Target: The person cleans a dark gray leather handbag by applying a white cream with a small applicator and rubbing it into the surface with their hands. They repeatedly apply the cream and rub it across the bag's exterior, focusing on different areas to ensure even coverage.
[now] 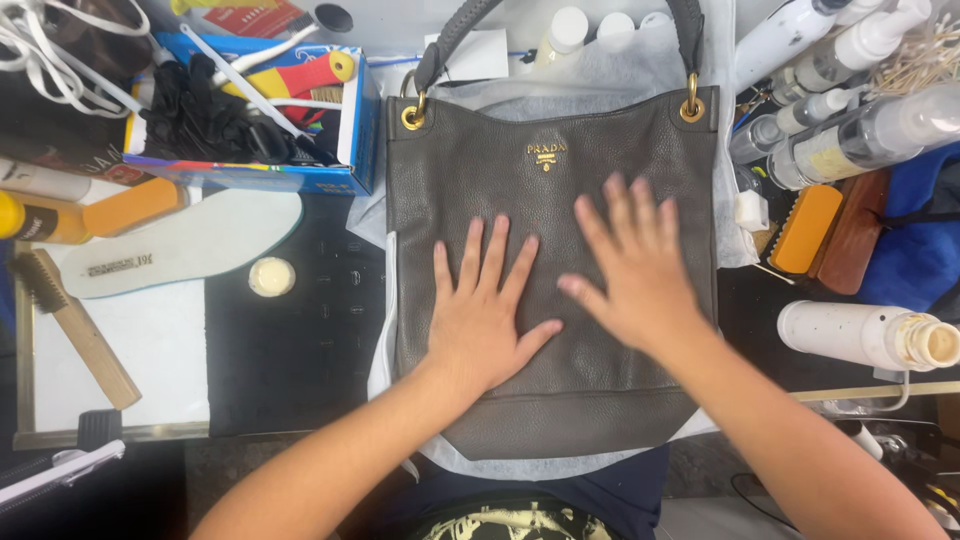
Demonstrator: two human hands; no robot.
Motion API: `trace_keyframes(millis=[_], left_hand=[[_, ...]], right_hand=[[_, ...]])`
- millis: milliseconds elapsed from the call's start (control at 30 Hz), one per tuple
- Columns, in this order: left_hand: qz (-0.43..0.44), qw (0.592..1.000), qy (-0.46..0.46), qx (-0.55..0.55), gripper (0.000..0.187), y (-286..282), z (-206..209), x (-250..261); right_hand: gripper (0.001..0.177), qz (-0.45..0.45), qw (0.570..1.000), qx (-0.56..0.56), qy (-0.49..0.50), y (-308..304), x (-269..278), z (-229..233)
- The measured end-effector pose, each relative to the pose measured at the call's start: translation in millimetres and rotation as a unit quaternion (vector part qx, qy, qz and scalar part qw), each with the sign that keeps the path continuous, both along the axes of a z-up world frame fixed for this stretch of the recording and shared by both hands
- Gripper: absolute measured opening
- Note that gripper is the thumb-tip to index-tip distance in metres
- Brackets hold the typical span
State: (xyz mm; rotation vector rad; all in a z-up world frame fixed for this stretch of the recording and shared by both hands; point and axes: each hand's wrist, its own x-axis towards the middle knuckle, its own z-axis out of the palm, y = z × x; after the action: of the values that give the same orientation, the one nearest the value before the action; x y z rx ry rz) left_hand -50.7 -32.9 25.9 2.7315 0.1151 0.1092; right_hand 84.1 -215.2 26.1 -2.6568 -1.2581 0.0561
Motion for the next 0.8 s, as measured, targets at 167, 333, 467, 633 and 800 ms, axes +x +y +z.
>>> trace_keyframes(millis=[167,333,467,633,800], left_hand=[[-0.018,1.000,-0.010,-0.003,0.092,5.1,-11.7,-4.7],[-0.003,0.996,-0.030,-0.089,0.057,33.2,19.6,-11.0],[0.181,0.954,0.121,-0.207,0.032,59.7,51.6,-35.8],[0.240,0.948,0.139,-0.160,0.017,76.9,44.9,-61.8],[0.234,0.949,0.025,-0.211,0.018,78.0,21.1,-81.4]], right_hand=[[0.090,0.022,1.000,-0.007,0.004,2.5,-5.3,-15.3],[0.062,0.011,0.988,0.126,0.092,-19.5,5.2,28.1],[0.043,0.000,0.986,0.127,0.107,-31.5,-35.8,68.4],[0.074,0.183,0.958,0.110,0.194,11.5,-129.9,67.2],[0.080,0.187,0.974,0.102,0.080,50.3,-162.4,47.5]])
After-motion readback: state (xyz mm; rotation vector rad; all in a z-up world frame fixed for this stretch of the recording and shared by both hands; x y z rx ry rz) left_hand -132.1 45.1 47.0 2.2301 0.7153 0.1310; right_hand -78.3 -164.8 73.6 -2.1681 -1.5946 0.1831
